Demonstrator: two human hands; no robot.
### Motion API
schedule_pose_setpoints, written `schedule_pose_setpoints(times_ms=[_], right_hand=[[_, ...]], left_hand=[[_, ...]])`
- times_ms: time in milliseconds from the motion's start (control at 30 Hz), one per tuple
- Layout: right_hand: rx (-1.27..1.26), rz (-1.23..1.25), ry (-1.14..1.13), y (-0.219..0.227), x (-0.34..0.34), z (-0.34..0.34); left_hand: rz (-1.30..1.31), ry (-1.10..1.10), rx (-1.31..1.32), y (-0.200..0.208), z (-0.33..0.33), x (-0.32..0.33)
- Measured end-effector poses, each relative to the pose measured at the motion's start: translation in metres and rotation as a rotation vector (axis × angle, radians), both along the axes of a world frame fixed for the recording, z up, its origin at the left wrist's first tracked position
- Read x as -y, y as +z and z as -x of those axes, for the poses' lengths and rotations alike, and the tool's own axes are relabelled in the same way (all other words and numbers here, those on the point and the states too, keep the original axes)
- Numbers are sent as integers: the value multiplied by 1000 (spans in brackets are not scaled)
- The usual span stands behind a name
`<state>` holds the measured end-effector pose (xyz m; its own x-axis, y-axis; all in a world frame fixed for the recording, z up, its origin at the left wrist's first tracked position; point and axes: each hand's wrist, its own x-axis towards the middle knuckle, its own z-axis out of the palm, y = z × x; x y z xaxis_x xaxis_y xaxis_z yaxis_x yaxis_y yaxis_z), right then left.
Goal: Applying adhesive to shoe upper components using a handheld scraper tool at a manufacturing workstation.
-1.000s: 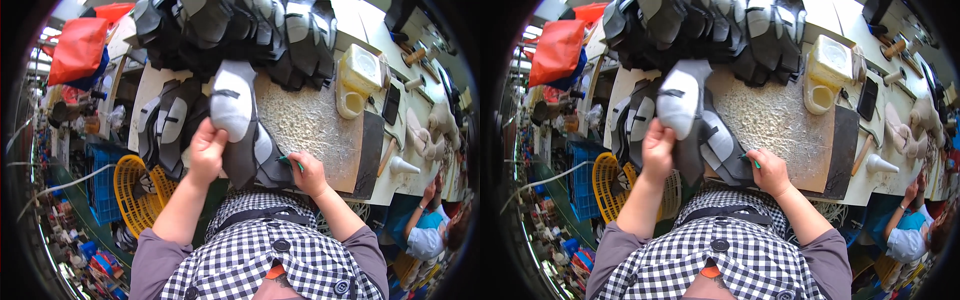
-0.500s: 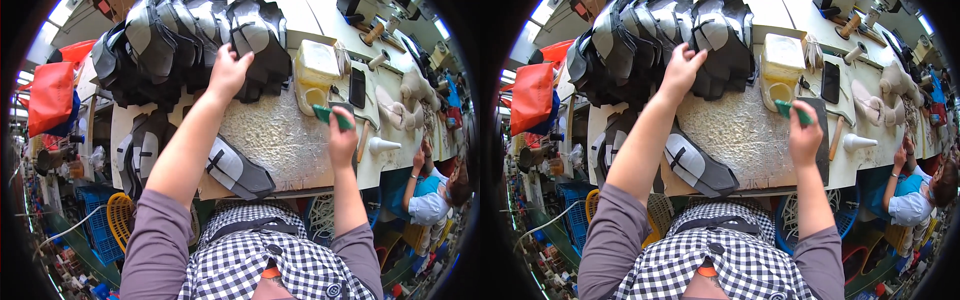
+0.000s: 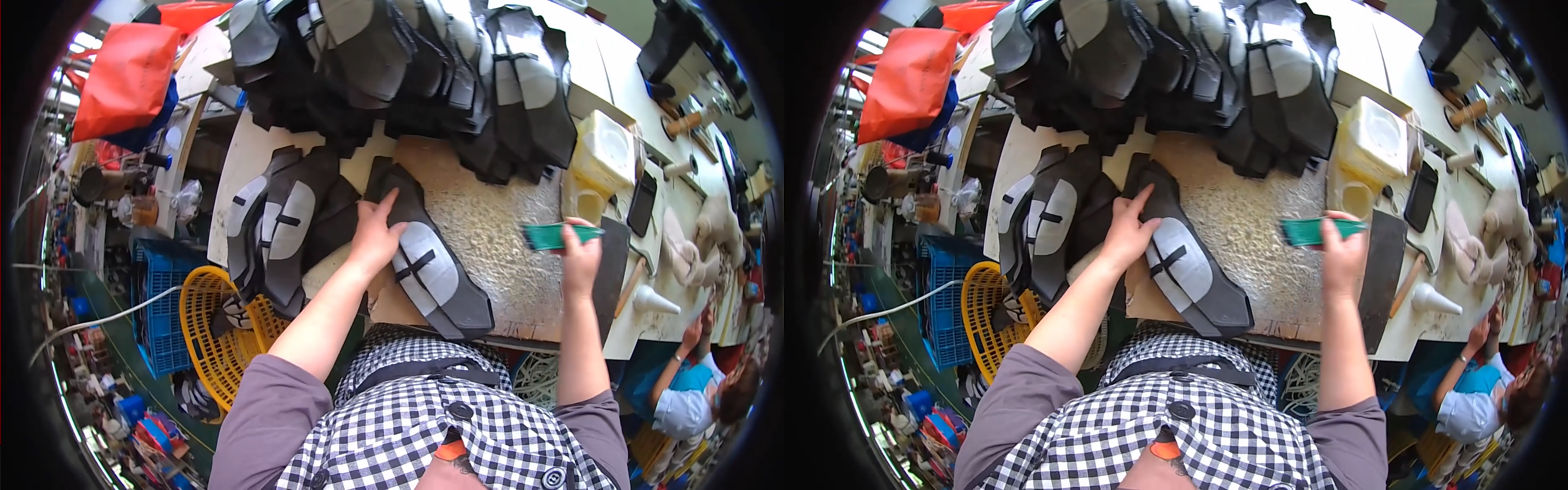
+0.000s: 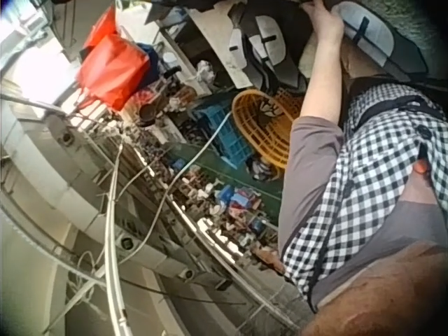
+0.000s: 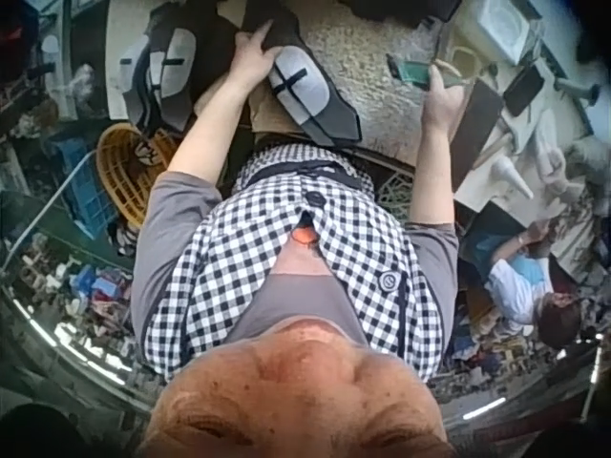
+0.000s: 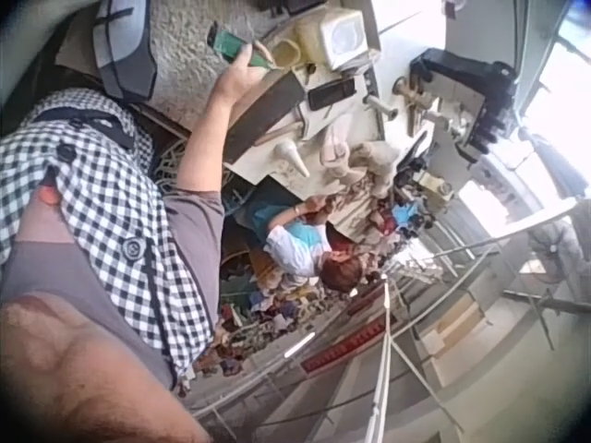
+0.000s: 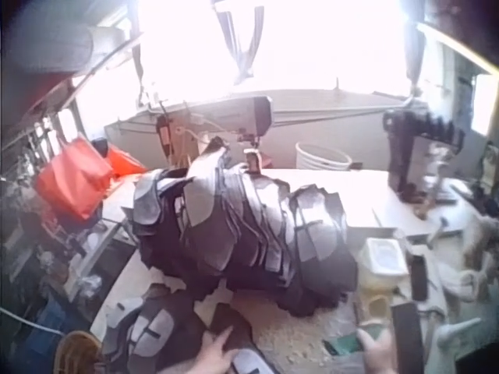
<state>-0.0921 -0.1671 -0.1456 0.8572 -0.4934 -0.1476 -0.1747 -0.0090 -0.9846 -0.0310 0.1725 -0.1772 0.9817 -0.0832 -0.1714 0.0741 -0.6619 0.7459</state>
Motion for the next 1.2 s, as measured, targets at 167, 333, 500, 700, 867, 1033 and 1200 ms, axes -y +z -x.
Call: schedule_pose_setpoints(times_ms=[167,333,500,700,867,1033,1200], right_hand=[[108,-190,268,-7,-131,-55],[188,342,279,-11,-153,-90],[284,659,390,1,-165,-99],[329,763,536,7,-166,-105],[312,480,807,5,-133,-90],[28,-50,604,-12,-124,-77],[133,-68,479,-35,-118,-43]], left_hand=[[-79,-99,-185,23,-19,5],[-26,-55,-119,24,-15,3],[44,4,-93,18,-11,-2],[129,19,-117,13,-14,-5],[186,27,-82,6,-12,-8],[184,32,-151,10,-11,-3],[170,54,-151,11,-10,1]])
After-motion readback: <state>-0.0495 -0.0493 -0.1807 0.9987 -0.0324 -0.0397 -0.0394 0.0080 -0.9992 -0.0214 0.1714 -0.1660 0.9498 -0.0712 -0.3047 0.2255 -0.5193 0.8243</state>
